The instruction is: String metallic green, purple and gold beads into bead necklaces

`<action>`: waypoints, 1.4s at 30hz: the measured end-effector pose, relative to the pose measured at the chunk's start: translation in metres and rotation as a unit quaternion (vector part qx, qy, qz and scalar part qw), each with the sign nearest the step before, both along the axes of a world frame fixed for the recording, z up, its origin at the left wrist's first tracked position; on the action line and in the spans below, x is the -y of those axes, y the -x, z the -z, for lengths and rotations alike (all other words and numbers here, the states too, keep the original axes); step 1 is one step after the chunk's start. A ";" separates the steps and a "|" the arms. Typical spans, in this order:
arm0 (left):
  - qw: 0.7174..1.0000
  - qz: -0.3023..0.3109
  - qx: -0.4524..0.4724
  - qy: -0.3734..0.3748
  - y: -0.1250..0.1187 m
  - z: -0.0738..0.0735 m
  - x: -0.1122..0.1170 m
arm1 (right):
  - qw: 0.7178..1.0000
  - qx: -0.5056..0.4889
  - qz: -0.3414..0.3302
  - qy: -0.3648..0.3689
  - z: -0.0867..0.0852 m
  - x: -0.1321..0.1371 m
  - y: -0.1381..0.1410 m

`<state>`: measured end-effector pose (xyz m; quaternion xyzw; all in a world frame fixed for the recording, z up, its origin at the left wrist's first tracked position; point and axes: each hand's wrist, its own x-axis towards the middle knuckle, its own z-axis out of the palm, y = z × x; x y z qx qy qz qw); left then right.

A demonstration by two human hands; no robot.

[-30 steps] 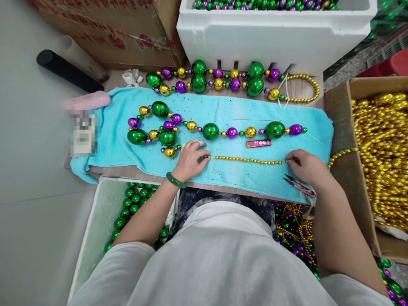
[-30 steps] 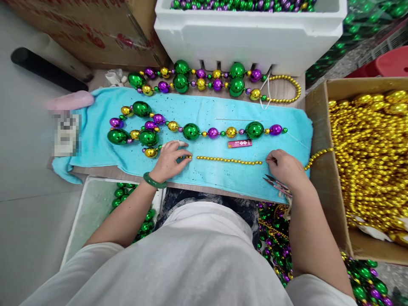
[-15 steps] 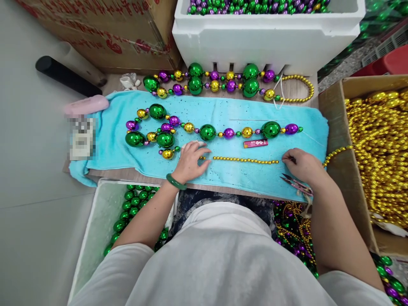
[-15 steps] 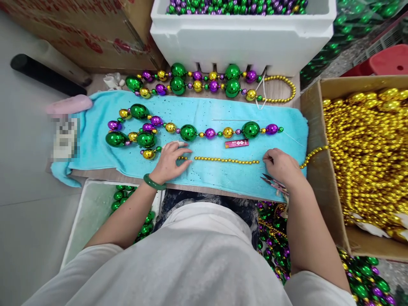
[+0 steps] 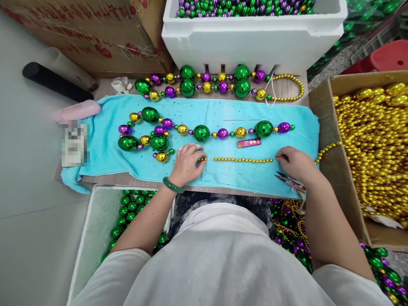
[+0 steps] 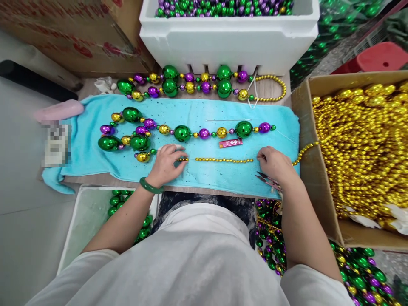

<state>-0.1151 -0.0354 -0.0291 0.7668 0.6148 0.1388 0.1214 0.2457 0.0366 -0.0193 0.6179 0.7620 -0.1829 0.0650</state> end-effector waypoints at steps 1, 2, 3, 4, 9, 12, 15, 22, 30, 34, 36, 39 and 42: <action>1.000 0.001 -0.003 -0.005 -0.002 -0.001 0.000 | 1.000 0.000 0.001 -0.001 0.000 0.000 0.000; 1.000 0.005 -0.003 -0.009 -0.006 -0.001 0.000 | 1.000 0.000 0.002 -0.004 0.000 0.000 0.001; 1.000 0.014 0.000 -0.013 -0.011 -0.001 -0.001 | 1.000 -0.002 0.002 -0.008 0.000 0.000 0.001; 1.000 0.024 0.004 -0.015 -0.016 -0.001 -0.003 | 1.000 -0.002 0.002 -0.011 0.000 0.000 0.001; 0.999 0.045 0.009 -0.009 -0.033 0.004 -0.010 | 1.000 -0.006 -0.008 -0.018 -0.001 0.001 0.001; 0.999 0.036 0.001 -0.004 -0.027 0.003 -0.009 | 1.000 -0.005 -0.011 -0.017 -0.003 0.003 0.001; 1.000 0.022 -0.008 0.006 -0.021 0.000 -0.006 | 1.000 -0.011 -0.011 -0.020 -0.003 0.003 0.002; 0.999 0.045 0.009 -0.001 -0.047 0.004 -0.013 | 1.000 -0.014 -0.006 -0.015 -0.005 0.005 0.003; 0.999 0.028 -0.022 0.004 -0.039 -0.002 -0.010 | 0.999 -0.036 -0.013 -0.014 -0.005 0.004 0.002; 0.999 0.047 -0.006 0.002 -0.047 -0.002 -0.012 | 0.999 -0.032 -0.012 -0.010 -0.005 0.004 0.002; 0.998 0.064 0.008 -0.003 -0.057 0.001 -0.016 | 0.999 -0.030 -0.010 -0.008 -0.006 0.004 0.002; 0.997 0.081 0.016 -0.010 -0.069 0.005 -0.021 | 0.999 -0.031 -0.012 -0.004 -0.006 0.004 0.002; 0.997 0.078 0.004 -0.004 -0.067 0.004 -0.020 | 0.999 -0.033 -0.012 -0.001 -0.005 0.004 0.002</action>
